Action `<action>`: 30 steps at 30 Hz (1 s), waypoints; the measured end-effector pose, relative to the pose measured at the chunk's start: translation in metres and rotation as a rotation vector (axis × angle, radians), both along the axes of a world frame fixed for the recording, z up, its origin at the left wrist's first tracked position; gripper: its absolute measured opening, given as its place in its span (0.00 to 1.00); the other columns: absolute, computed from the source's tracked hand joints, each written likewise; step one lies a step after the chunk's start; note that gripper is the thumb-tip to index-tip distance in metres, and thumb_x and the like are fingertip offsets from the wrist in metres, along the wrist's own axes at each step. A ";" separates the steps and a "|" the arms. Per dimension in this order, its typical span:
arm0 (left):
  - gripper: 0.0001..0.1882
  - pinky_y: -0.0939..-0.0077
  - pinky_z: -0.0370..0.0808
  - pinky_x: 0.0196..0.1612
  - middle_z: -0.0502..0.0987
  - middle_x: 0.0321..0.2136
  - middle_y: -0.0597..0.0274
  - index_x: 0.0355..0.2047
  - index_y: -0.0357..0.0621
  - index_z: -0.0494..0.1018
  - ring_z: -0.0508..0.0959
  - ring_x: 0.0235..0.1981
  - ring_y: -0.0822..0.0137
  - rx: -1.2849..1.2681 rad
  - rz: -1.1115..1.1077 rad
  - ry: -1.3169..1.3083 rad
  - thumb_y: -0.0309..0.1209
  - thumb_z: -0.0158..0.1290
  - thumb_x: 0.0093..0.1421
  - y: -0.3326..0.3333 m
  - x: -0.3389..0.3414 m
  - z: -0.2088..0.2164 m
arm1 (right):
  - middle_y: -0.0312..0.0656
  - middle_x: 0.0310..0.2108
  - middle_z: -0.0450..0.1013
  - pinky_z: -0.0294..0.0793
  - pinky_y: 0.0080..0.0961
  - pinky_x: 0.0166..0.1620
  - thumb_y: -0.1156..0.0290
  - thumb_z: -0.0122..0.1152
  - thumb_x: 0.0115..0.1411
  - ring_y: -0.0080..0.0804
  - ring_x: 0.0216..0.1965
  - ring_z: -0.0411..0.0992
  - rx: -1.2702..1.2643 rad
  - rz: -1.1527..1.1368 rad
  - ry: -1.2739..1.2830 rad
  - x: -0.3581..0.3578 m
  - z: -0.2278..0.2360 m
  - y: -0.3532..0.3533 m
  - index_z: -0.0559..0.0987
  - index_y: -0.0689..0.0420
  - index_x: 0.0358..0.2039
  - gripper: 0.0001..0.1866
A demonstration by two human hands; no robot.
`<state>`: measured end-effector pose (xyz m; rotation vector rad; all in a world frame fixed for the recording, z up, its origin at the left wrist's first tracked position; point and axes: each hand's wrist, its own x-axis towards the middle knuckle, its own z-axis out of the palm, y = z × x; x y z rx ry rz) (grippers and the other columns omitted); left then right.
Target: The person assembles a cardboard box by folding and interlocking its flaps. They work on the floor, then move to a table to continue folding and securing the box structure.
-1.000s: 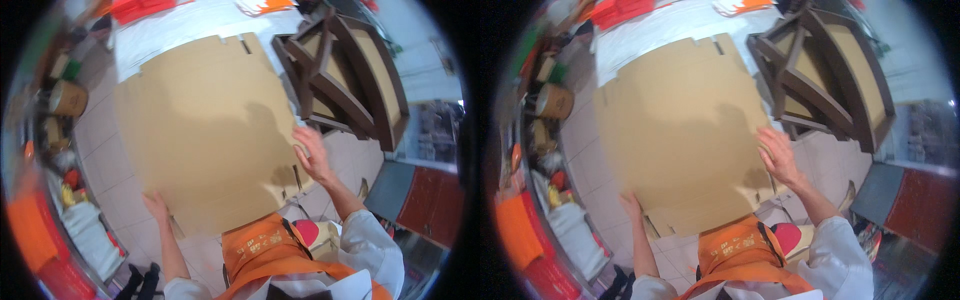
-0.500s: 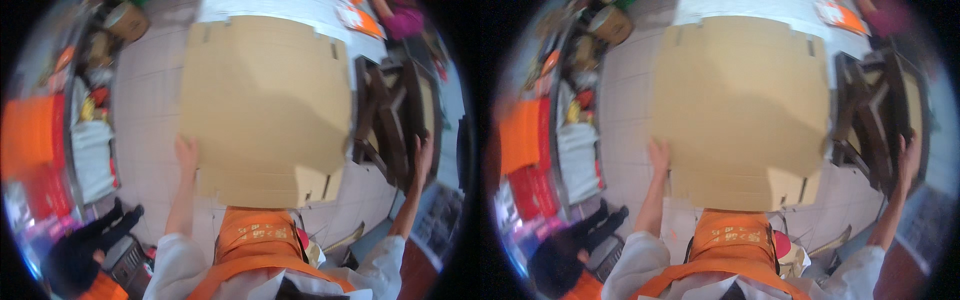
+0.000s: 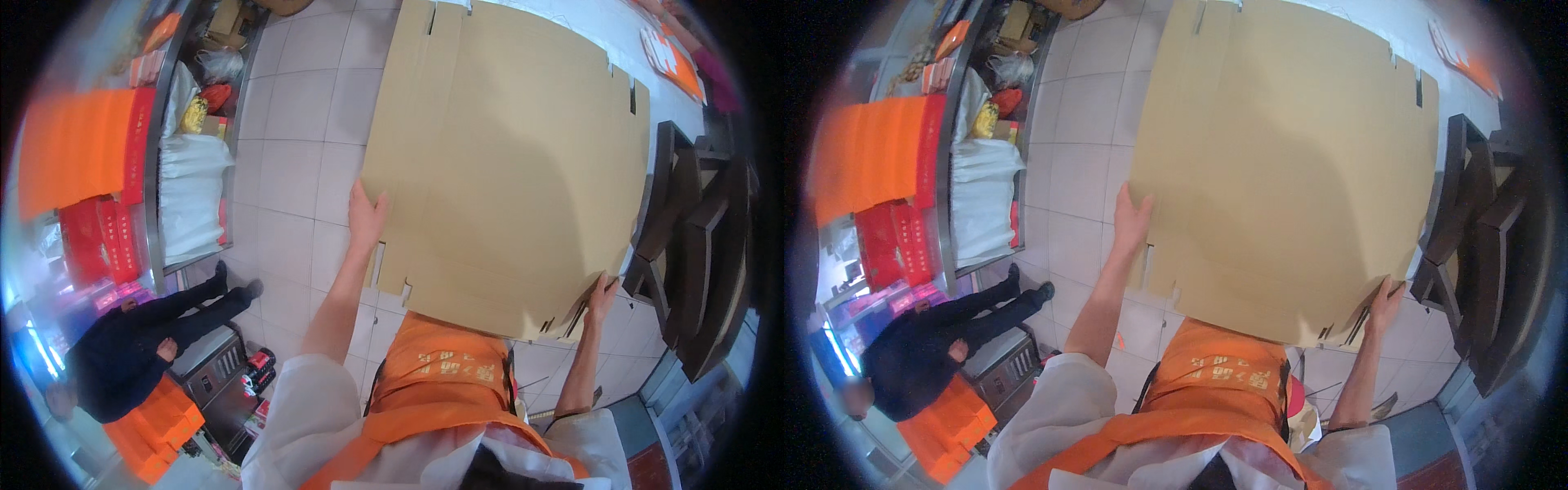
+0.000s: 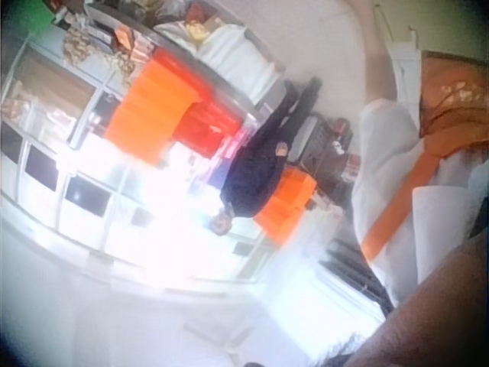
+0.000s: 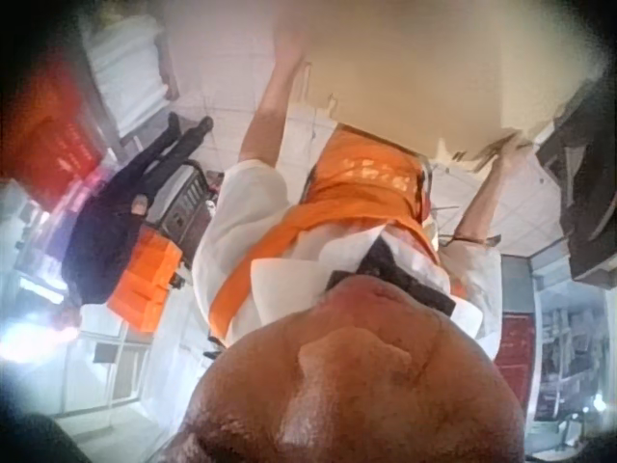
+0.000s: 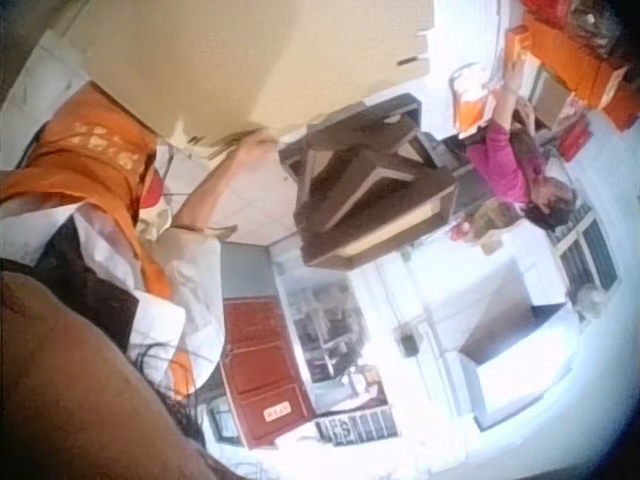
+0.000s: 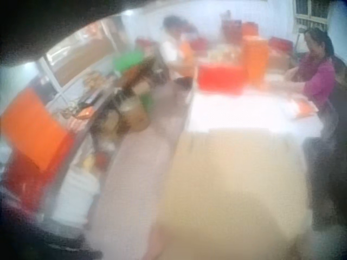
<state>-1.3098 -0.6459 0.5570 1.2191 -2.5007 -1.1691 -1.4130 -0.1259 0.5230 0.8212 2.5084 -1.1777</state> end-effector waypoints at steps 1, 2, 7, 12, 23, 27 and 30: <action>0.24 0.56 0.65 0.51 0.68 0.45 0.41 0.50 0.33 0.60 0.67 0.48 0.43 -0.019 -0.002 0.067 0.28 0.51 0.55 0.001 -0.001 0.001 | 0.50 0.59 0.59 0.59 0.32 0.57 0.52 0.48 0.64 0.39 0.58 0.59 -0.021 0.038 -0.002 0.000 -0.002 0.001 0.54 0.63 0.63 0.35; 0.24 0.56 0.65 0.50 0.68 0.45 0.41 0.50 0.33 0.60 0.67 0.48 0.43 -0.005 0.002 0.074 0.28 0.51 0.55 0.002 -0.002 0.002 | 0.51 0.61 0.56 0.59 0.32 0.57 0.52 0.47 0.64 0.40 0.59 0.58 0.015 0.066 0.005 0.002 -0.001 0.001 0.50 0.64 0.64 0.37; 0.22 0.62 0.68 0.47 0.70 0.44 0.46 0.50 0.34 0.62 0.70 0.44 0.53 0.007 -0.017 0.078 0.30 0.51 0.57 0.006 -0.010 0.041 | 0.56 0.64 0.49 0.51 0.33 0.63 0.54 0.47 0.64 0.46 0.64 0.50 0.233 0.304 0.096 0.005 0.003 -0.011 0.48 0.67 0.64 0.38; 0.21 0.68 0.70 0.44 0.73 0.39 0.53 0.48 0.33 0.65 0.72 0.40 0.65 0.294 -0.091 -0.217 0.31 0.53 0.57 -0.015 -0.033 0.095 | 0.57 0.65 0.46 0.48 0.33 0.65 0.56 0.48 0.64 0.47 0.66 0.47 0.161 0.328 0.111 0.005 0.013 -0.017 0.49 0.68 0.63 0.37; 0.28 0.68 0.69 0.54 0.70 0.51 0.54 0.57 0.36 0.61 0.72 0.51 0.62 0.979 0.073 0.311 0.23 0.52 0.53 -0.097 0.052 0.115 | 0.51 0.62 0.55 0.50 0.31 0.64 0.54 0.50 0.63 0.41 0.64 0.53 0.144 0.244 0.136 0.006 0.044 -0.014 0.53 0.64 0.63 0.36; 0.34 0.61 0.72 0.52 0.69 0.51 0.54 0.59 0.41 0.57 0.70 0.53 0.58 1.141 -0.070 0.485 0.32 0.57 0.54 -0.129 0.122 0.090 | 0.41 0.55 0.66 0.62 0.26 0.57 0.56 0.54 0.62 0.28 0.55 0.64 -0.516 0.088 0.013 -0.001 0.065 -0.019 0.63 0.60 0.59 0.30; 0.31 0.65 0.72 0.51 0.69 0.51 0.55 0.58 0.40 0.58 0.71 0.51 0.61 1.098 0.072 0.253 0.30 0.56 0.55 -0.129 0.132 0.062 | 0.37 0.50 0.71 0.67 0.26 0.52 0.63 0.55 0.62 0.25 0.49 0.69 -0.862 0.087 -0.219 -0.016 0.080 -0.030 0.65 0.58 0.57 0.25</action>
